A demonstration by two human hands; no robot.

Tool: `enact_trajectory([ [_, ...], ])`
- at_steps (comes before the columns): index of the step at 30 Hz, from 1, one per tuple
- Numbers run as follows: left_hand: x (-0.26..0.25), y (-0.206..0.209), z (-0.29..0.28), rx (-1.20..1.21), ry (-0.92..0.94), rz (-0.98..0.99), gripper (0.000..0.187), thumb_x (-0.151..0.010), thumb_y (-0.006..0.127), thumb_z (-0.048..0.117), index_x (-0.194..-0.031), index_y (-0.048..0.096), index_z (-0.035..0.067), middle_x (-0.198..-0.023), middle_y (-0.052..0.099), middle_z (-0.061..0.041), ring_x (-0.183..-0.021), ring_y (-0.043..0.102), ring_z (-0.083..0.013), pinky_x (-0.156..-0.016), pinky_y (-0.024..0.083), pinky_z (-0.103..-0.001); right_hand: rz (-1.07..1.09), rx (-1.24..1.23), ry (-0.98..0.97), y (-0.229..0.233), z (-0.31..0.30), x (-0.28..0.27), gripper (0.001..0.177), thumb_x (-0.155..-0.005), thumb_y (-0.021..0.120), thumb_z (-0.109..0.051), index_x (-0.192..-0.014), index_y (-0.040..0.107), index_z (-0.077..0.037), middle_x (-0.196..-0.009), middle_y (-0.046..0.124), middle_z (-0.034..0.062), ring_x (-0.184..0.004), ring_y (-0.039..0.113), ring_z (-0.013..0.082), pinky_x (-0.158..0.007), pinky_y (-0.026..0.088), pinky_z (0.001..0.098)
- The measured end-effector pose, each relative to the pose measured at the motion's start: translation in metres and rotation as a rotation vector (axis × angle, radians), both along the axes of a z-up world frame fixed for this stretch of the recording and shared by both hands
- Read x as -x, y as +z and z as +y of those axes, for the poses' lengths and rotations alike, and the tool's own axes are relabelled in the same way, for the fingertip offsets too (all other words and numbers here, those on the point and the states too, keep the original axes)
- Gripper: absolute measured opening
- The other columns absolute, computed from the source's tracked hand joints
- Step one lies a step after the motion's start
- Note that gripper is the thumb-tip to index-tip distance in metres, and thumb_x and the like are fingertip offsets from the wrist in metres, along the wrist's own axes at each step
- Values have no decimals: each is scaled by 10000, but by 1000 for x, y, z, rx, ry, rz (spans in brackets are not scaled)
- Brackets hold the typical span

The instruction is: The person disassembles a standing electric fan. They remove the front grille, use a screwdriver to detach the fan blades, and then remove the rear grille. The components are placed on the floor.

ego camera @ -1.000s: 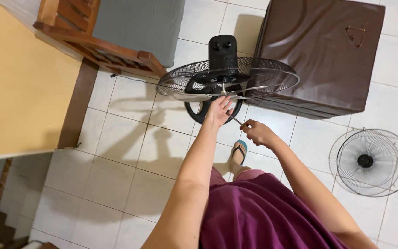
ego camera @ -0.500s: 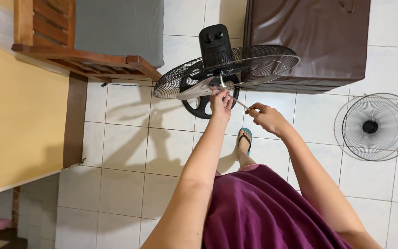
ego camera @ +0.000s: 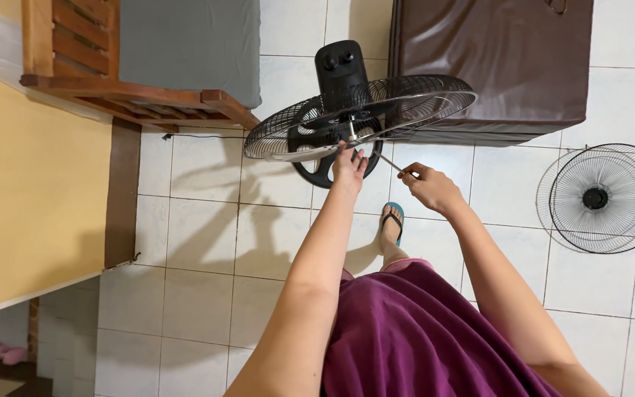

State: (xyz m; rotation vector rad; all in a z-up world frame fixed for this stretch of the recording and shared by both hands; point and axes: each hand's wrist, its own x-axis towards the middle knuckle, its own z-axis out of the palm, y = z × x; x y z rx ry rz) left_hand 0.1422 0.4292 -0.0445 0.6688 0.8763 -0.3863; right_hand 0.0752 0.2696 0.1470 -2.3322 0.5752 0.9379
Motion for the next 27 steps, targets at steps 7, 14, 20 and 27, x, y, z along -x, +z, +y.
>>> enact_trajectory([
  [7, 6, -13, -13, 110, 14, -122, 383, -1015, 437, 233, -1387, 422, 142, -1418, 491, 5, -1277, 513, -193, -1009, 478, -332, -77, -49, 40, 23, 0, -13, 395, -895, 482, -421, -1187, 681, -243, -835, 727, 99, -816, 684, 233, -786, 507, 398],
  [14, 1, 3, -16, 148, 76, -185, 394, -1005, 515, 174, -1373, 434, 60, -1339, 542, -73, -1253, 545, -232, -1029, 497, -345, -372, 154, 208, 46, 9, -27, 327, -894, 554, -335, -1190, 683, -283, -900, 724, 89, -780, 684, 307, -710, 523, 433],
  [20, 3, 24, -17, 122, 205, -71, 596, -956, 499, 94, -1452, 207, 247, -1284, 557, -141, -1171, 591, -272, -995, 547, -389, -553, 251, 419, 41, 14, -46, 258, -881, 626, -302, -1120, 722, -273, -923, 722, 68, -753, 690, 298, -648, 526, 439],
  [27, 8, 50, -16, 131, 243, -98, 665, -972, 487, 142, -1449, 79, 359, -1308, 531, -173, -1109, 618, -278, -1009, 514, -396, -535, 245, 487, 30, 13, -63, 246, -858, 632, -275, -1081, 734, -277, -906, 727, 58, -736, 690, 296, -625, 521, 439],
])
